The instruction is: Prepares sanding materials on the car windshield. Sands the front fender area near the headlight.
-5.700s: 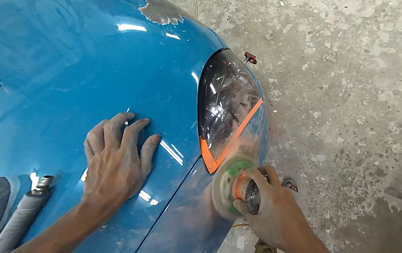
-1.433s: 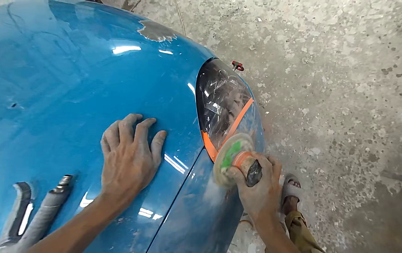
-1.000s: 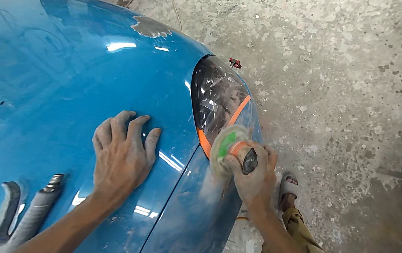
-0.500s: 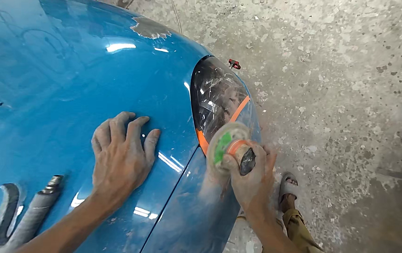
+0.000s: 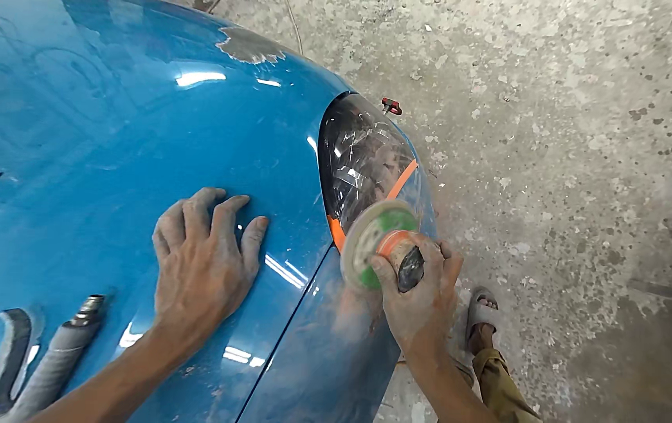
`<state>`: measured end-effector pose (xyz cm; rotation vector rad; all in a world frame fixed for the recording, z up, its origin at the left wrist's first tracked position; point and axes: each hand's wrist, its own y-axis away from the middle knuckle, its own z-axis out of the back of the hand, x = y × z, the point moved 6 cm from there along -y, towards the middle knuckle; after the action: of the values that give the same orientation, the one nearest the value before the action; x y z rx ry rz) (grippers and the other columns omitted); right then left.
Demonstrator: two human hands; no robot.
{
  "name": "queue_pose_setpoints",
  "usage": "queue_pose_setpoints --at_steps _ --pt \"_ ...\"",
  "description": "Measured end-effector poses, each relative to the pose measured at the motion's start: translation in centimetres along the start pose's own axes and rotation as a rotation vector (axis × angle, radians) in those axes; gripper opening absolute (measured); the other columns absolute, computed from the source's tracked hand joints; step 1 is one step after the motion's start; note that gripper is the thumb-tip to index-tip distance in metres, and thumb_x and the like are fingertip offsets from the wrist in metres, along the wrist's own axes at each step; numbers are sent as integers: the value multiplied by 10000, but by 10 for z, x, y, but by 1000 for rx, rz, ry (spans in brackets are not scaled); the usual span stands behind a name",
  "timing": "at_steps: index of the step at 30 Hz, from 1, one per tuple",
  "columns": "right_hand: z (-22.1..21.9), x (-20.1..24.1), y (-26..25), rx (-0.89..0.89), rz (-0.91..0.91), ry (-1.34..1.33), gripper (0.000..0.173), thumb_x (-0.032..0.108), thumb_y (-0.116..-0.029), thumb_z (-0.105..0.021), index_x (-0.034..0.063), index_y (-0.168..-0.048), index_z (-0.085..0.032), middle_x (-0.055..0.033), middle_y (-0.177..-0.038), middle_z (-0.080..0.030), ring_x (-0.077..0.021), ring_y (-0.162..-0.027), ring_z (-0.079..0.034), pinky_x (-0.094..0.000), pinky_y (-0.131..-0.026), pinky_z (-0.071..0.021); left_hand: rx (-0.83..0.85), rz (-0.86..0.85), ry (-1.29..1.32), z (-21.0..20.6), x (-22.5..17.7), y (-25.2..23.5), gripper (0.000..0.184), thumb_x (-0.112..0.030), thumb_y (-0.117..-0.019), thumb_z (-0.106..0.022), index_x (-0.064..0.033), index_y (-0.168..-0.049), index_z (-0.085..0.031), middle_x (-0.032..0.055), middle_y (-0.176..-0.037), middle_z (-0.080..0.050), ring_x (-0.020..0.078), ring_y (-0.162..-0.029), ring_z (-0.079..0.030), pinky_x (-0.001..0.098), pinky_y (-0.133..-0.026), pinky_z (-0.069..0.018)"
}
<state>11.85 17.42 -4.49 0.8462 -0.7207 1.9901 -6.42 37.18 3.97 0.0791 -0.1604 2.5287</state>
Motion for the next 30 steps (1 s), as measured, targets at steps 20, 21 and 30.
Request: queue_pose_setpoints --at_steps 20,21,30 --pt "2 -5 -6 46 -76 -70 634 592 -856 -719 185 -1336 -642 -175 -1299 -552 -251 -975 -653 -393 -684 -572 -8 2 -8 3 -5 -1 604 -503 -1059 -320 -67 -1384 -582 203 -1490 -462 469 -1378 -392 623 -1094 -295" --pt "3 -5 -3 62 -85 -82 637 586 -856 -719 165 -1328 -641 -181 -1296 -551 -251 -998 -651 -391 -700 -580 -8 3 -4 2 -6 -1 601 -502 -1061 -320 -70 -1382 -585 202 -1490 -463 464 -1379 -393 621 -1098 -292" --pt "42 23 99 454 217 -201 475 426 -742 -886 109 -1073 -764 -261 -1111 -648 -242 -857 -703 -330 -658 -606 -243 173 392 23 6 14 453 -364 -1071 -459 -42 -1365 -581 191 -1398 -556 378 -1328 -479 548 -1094 -365"
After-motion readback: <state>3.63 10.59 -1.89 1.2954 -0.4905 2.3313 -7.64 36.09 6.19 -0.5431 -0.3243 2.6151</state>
